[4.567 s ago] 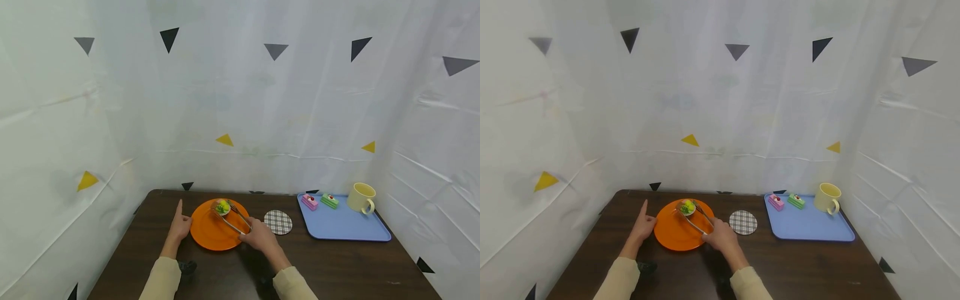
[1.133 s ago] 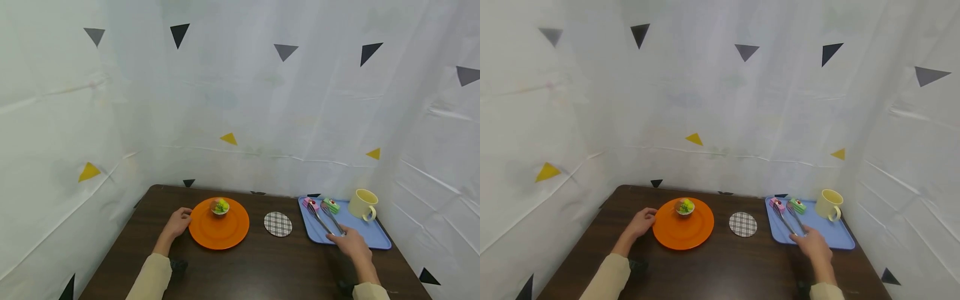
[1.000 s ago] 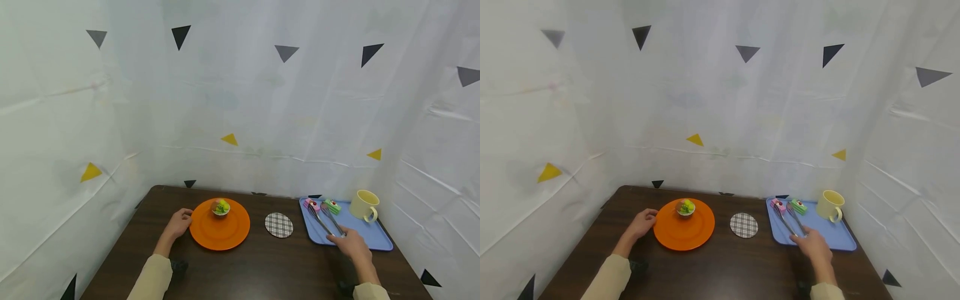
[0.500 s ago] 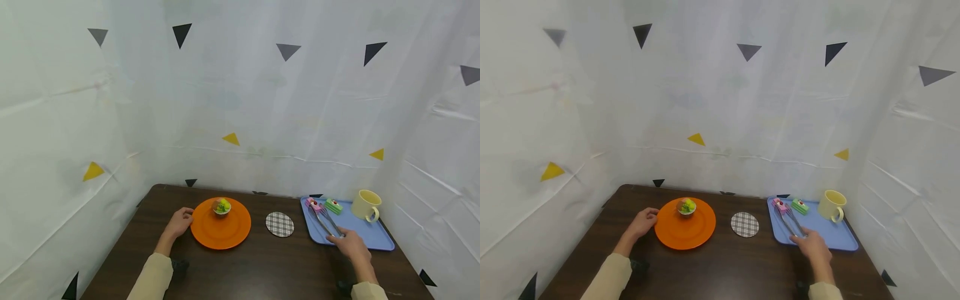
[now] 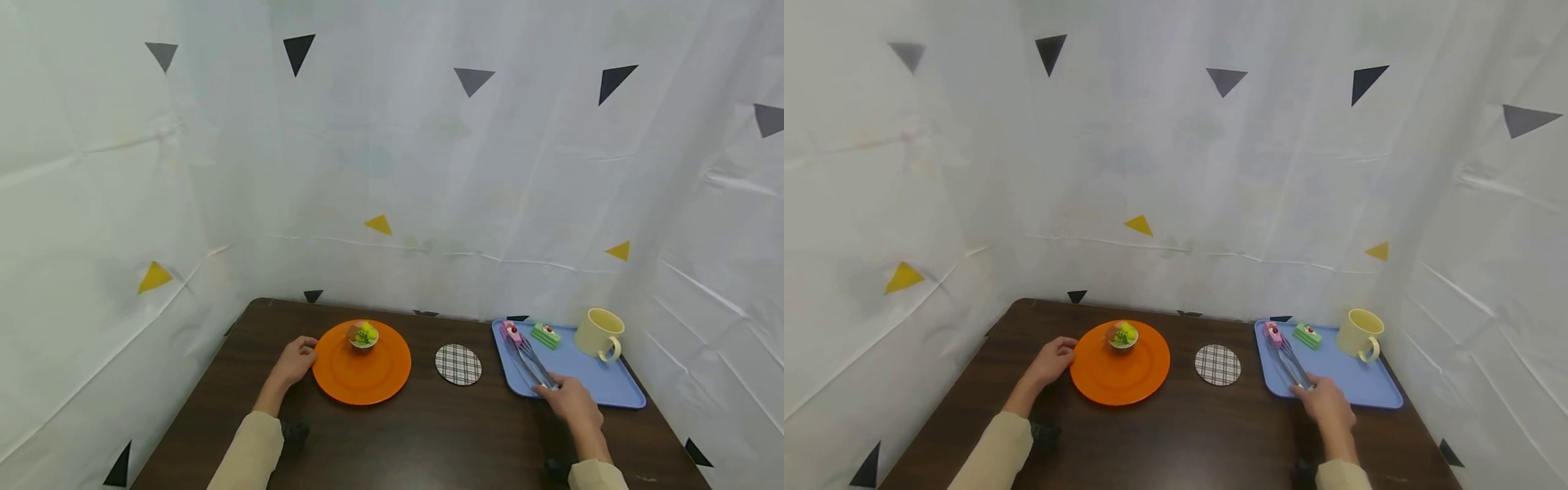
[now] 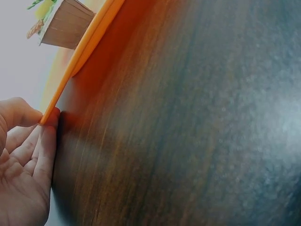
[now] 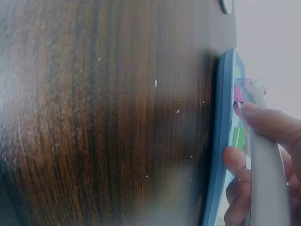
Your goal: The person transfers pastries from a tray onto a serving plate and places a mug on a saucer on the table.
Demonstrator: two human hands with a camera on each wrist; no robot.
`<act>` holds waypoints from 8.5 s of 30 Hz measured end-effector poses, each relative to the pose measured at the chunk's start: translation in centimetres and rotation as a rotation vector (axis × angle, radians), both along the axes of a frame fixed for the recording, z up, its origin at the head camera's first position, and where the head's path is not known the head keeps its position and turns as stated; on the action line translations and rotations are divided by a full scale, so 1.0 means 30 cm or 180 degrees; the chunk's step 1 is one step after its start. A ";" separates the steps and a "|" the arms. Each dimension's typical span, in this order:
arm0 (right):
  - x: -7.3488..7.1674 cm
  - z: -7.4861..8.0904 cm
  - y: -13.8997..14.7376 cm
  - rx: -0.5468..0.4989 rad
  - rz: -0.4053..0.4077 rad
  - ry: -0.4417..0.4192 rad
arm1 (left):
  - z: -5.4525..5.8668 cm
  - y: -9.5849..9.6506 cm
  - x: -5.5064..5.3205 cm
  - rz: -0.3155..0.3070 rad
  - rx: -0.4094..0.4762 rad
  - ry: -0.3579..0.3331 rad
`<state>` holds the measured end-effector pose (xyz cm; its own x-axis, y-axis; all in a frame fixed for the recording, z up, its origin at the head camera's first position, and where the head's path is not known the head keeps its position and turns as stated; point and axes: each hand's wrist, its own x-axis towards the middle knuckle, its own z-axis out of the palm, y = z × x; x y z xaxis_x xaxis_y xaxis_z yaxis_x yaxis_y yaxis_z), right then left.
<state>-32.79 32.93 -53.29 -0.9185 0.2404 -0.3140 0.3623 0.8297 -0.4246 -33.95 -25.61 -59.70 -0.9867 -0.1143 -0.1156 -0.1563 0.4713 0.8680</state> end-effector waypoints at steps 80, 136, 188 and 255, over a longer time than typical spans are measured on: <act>0.149 0.054 -0.603 -0.0182 0.0783 0.1367 | 0.010 0.038 0.016 0.0119 -0.0103 0.0123; 0.223 -0.051 -0.826 -0.0237 0.1528 0.0893 | -0.026 0.030 -0.010 0.0212 -0.0079 0.0169; 0.183 0.094 -0.294 -0.0137 0.0611 0.0863 | -0.017 0.041 0.007 0.0299 -0.0090 0.0237; -0.061 0.040 0.251 0.0296 -0.0024 -0.0030 | 0.005 0.024 0.004 -0.0011 -0.0013 0.0024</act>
